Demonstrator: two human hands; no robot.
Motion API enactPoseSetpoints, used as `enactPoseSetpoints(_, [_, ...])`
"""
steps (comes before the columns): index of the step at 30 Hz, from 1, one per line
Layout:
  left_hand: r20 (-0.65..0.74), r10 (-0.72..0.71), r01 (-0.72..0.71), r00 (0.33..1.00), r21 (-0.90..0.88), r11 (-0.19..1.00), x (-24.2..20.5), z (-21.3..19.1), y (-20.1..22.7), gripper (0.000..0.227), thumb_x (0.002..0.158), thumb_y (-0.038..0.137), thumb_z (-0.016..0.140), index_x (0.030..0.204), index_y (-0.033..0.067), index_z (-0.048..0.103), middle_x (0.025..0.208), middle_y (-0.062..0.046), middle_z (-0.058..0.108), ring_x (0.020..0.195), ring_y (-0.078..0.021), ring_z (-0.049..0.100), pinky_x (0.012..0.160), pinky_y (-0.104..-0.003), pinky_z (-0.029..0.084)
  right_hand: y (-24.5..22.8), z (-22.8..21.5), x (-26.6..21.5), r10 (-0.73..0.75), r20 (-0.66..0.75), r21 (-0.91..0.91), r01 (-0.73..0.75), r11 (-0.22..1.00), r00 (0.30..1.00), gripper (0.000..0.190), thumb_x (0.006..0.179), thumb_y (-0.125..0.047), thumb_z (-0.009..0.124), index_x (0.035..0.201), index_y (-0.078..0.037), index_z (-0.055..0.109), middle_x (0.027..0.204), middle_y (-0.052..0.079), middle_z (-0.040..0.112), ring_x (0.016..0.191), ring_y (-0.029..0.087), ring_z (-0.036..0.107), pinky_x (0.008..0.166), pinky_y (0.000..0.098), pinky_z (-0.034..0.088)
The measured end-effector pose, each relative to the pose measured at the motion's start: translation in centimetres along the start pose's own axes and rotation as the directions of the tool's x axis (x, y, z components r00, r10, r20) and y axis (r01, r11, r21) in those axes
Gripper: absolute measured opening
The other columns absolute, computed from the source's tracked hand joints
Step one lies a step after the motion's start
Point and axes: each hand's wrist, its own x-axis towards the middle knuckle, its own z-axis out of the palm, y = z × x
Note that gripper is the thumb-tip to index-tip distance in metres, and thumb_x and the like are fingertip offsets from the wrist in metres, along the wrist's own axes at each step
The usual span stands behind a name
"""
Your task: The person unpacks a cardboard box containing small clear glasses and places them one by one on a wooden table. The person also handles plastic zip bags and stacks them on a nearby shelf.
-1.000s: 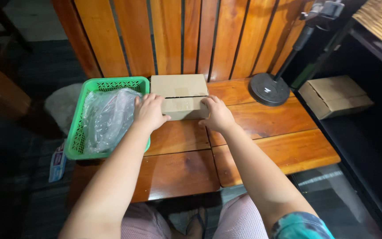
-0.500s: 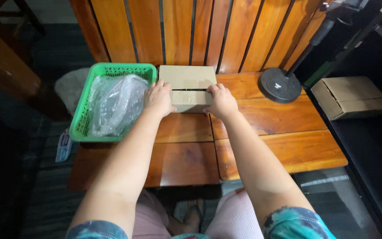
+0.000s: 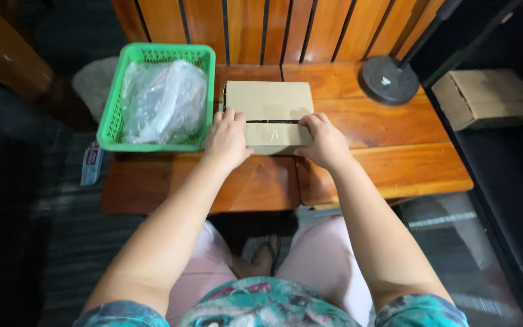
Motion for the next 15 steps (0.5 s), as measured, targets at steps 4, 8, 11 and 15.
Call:
enactPoseSetpoints(4, [-0.014,0.0,0.0,1.0,-0.029,1.0,-4.2,-1.5,1.9,0.065,0.067,0.022,0.094,0.121,0.0033,0.062,0.122,-0.015,0.056,0.125,-0.0376,0.052,0.099,-0.053,0.054,-0.5,-0.2,-3.9,0.046,0.014,0.015,-0.046,0.999,0.999,0.074,0.065,-0.02,0.094,0.13,-0.022,0.059,0.142,0.004,0.054,0.124,0.044,0.063,0.105,0.0592,0.053])
enactPoseSetpoints(8, [-0.014,-0.016,0.015,1.0,-0.04,0.999,-6.9,-0.9,2.5,0.063,0.068,0.023,0.093,0.118,0.0049,0.061,0.124,-0.013,0.055,0.128,-0.0374,0.051,0.1,-0.051,0.052,-0.8,0.1,-6.4,0.077,0.015,0.045,-0.078,0.996,0.997,0.076,0.064,-0.022,0.093,0.131,-0.024,0.057,0.145,0.002,0.051,0.125,0.044,0.062,0.105,0.0587,0.053])
enactPoseSetpoints(11, [-0.015,-0.022,0.022,1.0,-0.028,0.999,-8.3,-0.7,2.6,0.065,0.067,0.026,0.093,0.12,0.0066,0.06,0.124,-0.012,0.054,0.128,-0.0366,0.05,0.1,-0.051,0.052,-1.2,0.1,-7.7,0.102,0.015,0.033,-0.103,0.994,0.995,0.076,0.063,-0.022,0.094,0.13,-0.025,0.057,0.145,0.001,0.051,0.122,0.043,0.064,0.105,0.0563,0.053])
enactPoseSetpoints(15, [-0.006,-0.027,0.027,1.0,-0.032,0.999,-10.1,-1.4,3.3,0.063,0.071,0.024,0.092,0.121,0.0069,0.06,0.125,-0.012,0.054,0.13,-0.0366,0.05,0.101,-0.051,0.052,-1.6,0.2,-9.1,0.151,0.035,0.004,-0.152,0.988,0.988,0.076,0.063,-0.025,0.094,0.13,-0.027,0.058,0.144,-0.002,0.051,0.121,0.04,0.065,0.106,0.0532,0.053])
